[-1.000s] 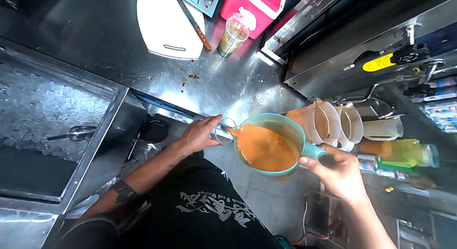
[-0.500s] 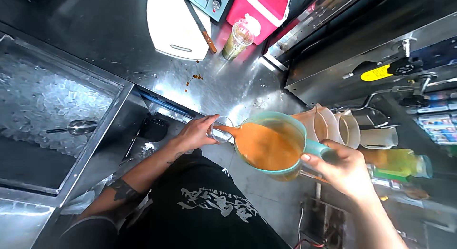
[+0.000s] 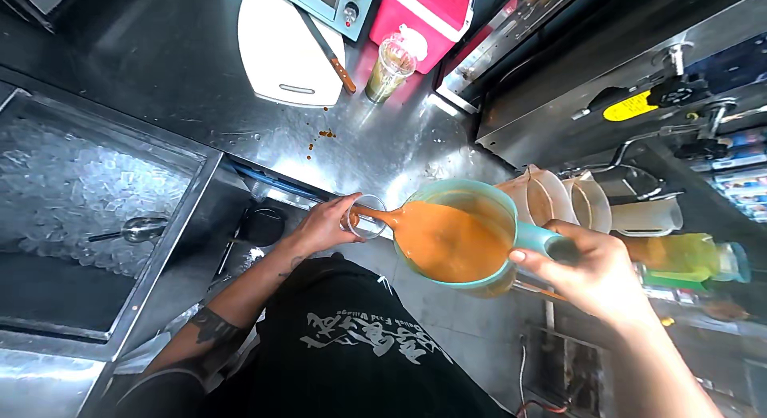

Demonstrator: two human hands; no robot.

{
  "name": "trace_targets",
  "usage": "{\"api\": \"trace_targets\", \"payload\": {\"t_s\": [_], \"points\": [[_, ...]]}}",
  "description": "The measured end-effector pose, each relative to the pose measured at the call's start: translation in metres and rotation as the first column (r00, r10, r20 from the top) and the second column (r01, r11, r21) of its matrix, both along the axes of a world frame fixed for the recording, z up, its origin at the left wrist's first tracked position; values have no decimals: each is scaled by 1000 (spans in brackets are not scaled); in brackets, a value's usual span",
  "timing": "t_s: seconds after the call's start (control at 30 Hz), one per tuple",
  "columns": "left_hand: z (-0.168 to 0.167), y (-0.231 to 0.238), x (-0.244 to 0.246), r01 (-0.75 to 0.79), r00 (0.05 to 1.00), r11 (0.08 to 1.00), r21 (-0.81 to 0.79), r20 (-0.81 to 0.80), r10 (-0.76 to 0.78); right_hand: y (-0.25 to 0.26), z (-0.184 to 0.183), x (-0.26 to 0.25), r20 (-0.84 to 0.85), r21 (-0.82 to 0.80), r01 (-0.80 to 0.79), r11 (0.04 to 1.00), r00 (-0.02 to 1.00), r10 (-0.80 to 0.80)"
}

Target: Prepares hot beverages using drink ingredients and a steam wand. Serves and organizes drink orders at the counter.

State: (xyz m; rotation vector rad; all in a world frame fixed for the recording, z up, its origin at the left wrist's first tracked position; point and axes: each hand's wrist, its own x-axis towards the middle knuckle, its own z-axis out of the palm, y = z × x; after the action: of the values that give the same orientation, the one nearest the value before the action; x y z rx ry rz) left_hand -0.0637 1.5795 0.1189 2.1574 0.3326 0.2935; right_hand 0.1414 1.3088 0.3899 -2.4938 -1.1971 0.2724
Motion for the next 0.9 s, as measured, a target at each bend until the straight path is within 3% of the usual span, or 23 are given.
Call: {"api": "trace_targets", "payload": {"t_s": [0.27,0.6,0.73,0.9], "points": [[-1,0,1,-3,1000,999,-47,-2,2,-1,5,3,9,-17,2,1000,1000,-2],[5,-1,6,-32,999,989,-141,20,35,-2,-14,12,-17,19,-3,1000,1000,3],[7,-1,10,-48,994,980,-192,90,66,-7,-34,20,-84,125,-4,992,996,14],[33,13,17,-64,989,948,-311,109,102,-17,-78,33,-254,407,75,910,967,34]]}}
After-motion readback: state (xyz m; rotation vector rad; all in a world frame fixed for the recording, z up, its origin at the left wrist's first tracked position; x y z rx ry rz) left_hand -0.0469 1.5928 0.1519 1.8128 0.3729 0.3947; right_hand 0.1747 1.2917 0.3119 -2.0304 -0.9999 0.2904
